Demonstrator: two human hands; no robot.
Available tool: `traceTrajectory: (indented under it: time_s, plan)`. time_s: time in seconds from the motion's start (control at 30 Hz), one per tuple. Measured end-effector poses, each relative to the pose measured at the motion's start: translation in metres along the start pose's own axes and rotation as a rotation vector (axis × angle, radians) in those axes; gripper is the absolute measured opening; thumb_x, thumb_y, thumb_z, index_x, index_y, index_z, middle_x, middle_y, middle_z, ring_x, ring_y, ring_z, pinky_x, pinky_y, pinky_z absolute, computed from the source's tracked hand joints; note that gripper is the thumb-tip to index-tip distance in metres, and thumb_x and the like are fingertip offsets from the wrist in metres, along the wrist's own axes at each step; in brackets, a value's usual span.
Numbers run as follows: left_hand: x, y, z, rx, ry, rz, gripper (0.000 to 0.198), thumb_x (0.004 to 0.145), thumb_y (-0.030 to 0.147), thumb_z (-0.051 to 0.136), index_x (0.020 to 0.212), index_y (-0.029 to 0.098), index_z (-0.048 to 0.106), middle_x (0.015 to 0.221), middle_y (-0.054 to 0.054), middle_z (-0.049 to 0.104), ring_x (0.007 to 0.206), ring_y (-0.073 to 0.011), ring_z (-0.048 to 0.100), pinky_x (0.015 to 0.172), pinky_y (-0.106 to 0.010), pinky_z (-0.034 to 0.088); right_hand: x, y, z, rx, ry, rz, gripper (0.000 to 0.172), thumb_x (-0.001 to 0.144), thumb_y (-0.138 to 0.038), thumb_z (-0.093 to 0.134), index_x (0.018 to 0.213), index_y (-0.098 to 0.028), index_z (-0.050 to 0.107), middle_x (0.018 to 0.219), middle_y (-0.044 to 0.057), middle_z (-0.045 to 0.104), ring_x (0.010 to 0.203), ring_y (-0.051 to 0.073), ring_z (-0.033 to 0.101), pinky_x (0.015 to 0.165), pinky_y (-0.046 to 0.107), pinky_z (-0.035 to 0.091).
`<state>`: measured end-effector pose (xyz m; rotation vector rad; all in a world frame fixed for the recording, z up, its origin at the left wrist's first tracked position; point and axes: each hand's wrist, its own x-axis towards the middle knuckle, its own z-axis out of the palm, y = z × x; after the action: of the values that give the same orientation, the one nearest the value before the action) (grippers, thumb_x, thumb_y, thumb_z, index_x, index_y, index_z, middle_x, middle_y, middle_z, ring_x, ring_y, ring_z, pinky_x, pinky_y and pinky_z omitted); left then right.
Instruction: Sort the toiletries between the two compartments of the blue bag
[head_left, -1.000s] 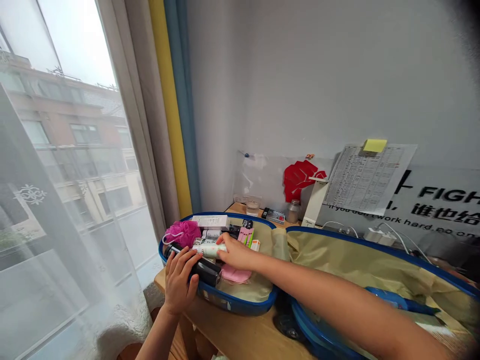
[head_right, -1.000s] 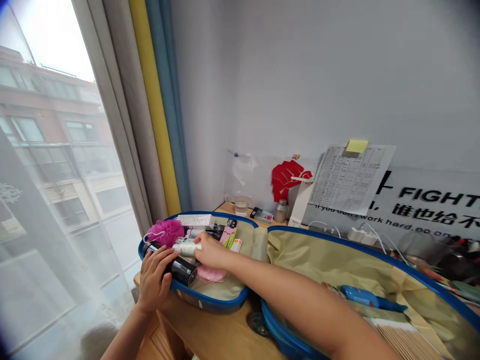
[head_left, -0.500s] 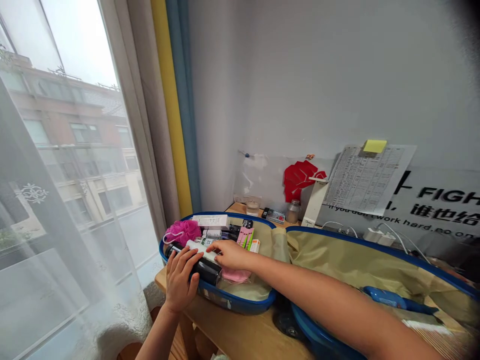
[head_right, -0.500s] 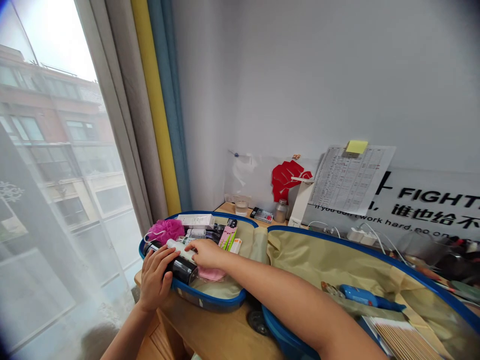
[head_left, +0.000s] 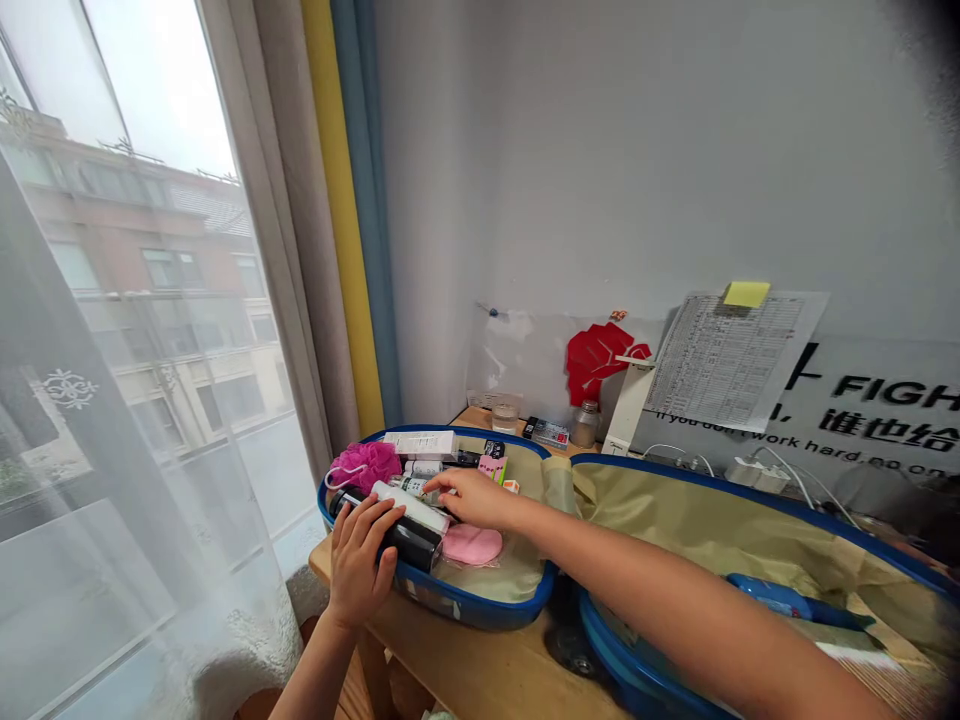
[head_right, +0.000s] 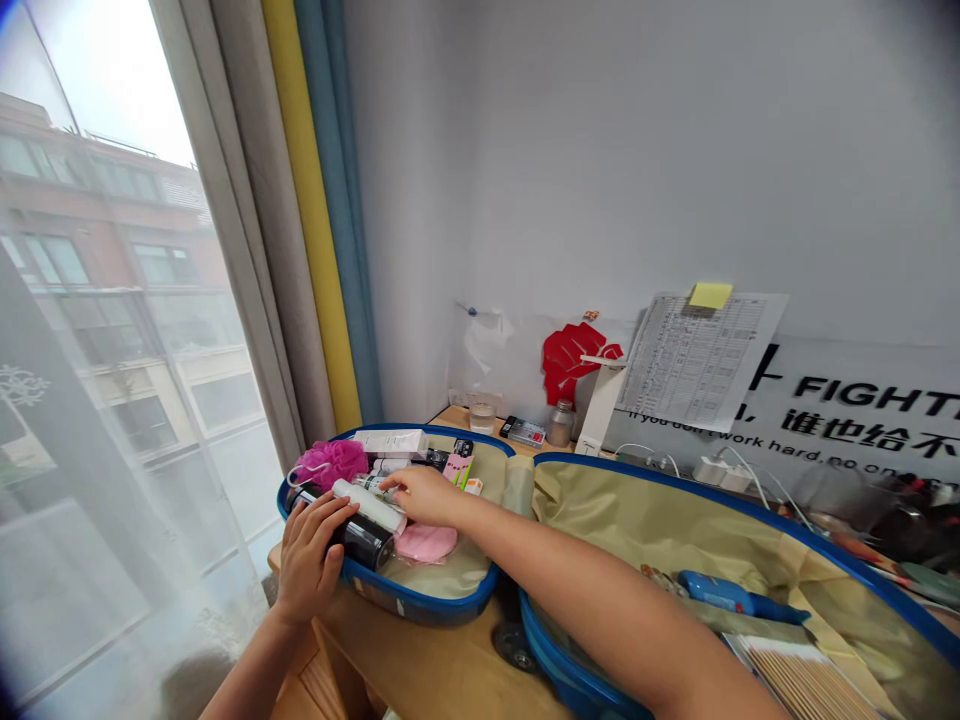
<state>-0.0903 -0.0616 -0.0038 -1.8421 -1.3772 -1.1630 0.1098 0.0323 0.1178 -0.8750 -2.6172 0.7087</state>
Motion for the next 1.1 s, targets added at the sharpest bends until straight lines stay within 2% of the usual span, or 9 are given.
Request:
traceTrajectory:
  time_s: [0.07,0.17,0.27,0.37,0.47,0.53,0.7,0.87,1.1]
  plan:
    - [0.001,0.001,0.000,-0.003,0.008,0.009,0.044,0.097,0.040,0.033,0.122,0.023,0.065,0.120,-0.009,0.068,0.124,-0.0265,0.055,0.117,-0.046,0.025,-0.009,0.006,-0.024,-0.006,0.039,0.024,0.025,0.094,-0.033,0.059,0.112,-0.016,0.066,0.115,0.007,0.068,0.106,0.018,0.064,0.096,0.043,0.052]
    - [0.002,0.002,-0.001,-0.015,0.032,0.026,0.043,0.098,0.040,0.034,0.121,0.022,0.065,0.119,-0.009,0.069,0.123,-0.0263,0.056,0.116,-0.046,0.026,-0.036,0.027,-0.076,-0.039,0.100,0.099,0.025,0.096,-0.028,0.054,0.116,-0.017,0.065,0.114,0.006,0.069,0.104,0.016,0.065,0.096,0.041,0.051]
    - [0.002,0.002,0.000,-0.024,0.036,0.023,0.043,0.098,0.041,0.033,0.120,0.022,0.065,0.119,-0.009,0.068,0.123,-0.0266,0.055,0.115,-0.047,0.026,-0.084,0.057,-0.126,-0.121,0.114,0.249,0.026,0.098,-0.026,0.051,0.118,-0.015,0.064,0.110,0.006,0.069,0.100,0.015,0.066,0.094,0.039,0.052]
    - [0.001,0.000,0.001,-0.034,0.039,0.023,0.042,0.098,0.041,0.034,0.120,0.022,0.065,0.120,-0.010,0.068,0.123,-0.0271,0.055,0.115,-0.047,0.026,-0.142,0.092,-0.150,-0.241,0.007,0.452,0.023,0.099,-0.032,0.051,0.105,-0.016,0.066,0.102,0.004,0.069,0.094,0.014,0.065,0.091,0.037,0.053]
    - [-0.001,-0.001,0.002,-0.039,0.044,0.019,0.043,0.098,0.041,0.034,0.121,0.021,0.065,0.119,-0.010,0.068,0.123,-0.0273,0.055,0.116,-0.047,0.025,-0.195,0.125,-0.148,-0.351,-0.183,0.690,0.020,0.097,-0.034,0.054,0.095,-0.019,0.067,0.103,0.004,0.069,0.093,0.013,0.064,0.088,0.033,0.053]
    - [-0.001,-0.001,0.002,-0.035,0.039,0.019,0.042,0.099,0.040,0.034,0.121,0.021,0.065,0.119,-0.010,0.068,0.123,-0.0270,0.055,0.116,-0.047,0.025,-0.222,0.143,-0.141,-0.411,-0.302,0.840,0.018,0.094,-0.034,0.060,0.098,-0.018,0.067,0.105,0.005,0.068,0.093,0.014,0.064,0.087,0.035,0.054]
    - [0.001,0.001,-0.001,-0.034,0.035,0.034,0.042,0.099,0.038,0.034,0.121,0.020,0.065,0.119,-0.011,0.068,0.123,-0.0265,0.055,0.116,-0.045,0.025,-0.261,0.168,-0.131,-0.497,-0.492,1.030,0.024,0.090,-0.031,0.065,0.108,-0.015,0.065,0.113,0.006,0.066,0.103,0.018,0.064,0.091,0.041,0.054]
    - [0.002,0.001,-0.001,-0.040,0.041,0.023,0.043,0.098,0.039,0.035,0.122,0.022,0.065,0.117,-0.010,0.069,0.122,-0.0265,0.056,0.116,-0.045,0.026,-0.275,0.173,-0.126,-0.504,-0.474,1.024,0.023,0.089,-0.025,0.067,0.111,-0.017,0.065,0.117,0.006,0.066,0.108,0.019,0.063,0.096,0.043,0.052]
    - [0.000,-0.002,0.001,-0.028,0.020,0.003,0.044,0.097,0.040,0.033,0.121,0.022,0.066,0.119,-0.009,0.069,0.123,-0.0266,0.056,0.115,-0.046,0.026,-0.279,0.171,-0.126,-0.537,-0.301,1.037,0.012,0.084,-0.016,0.071,0.095,-0.018,0.067,0.100,0.002,0.069,0.092,0.014,0.065,0.087,0.033,0.053]
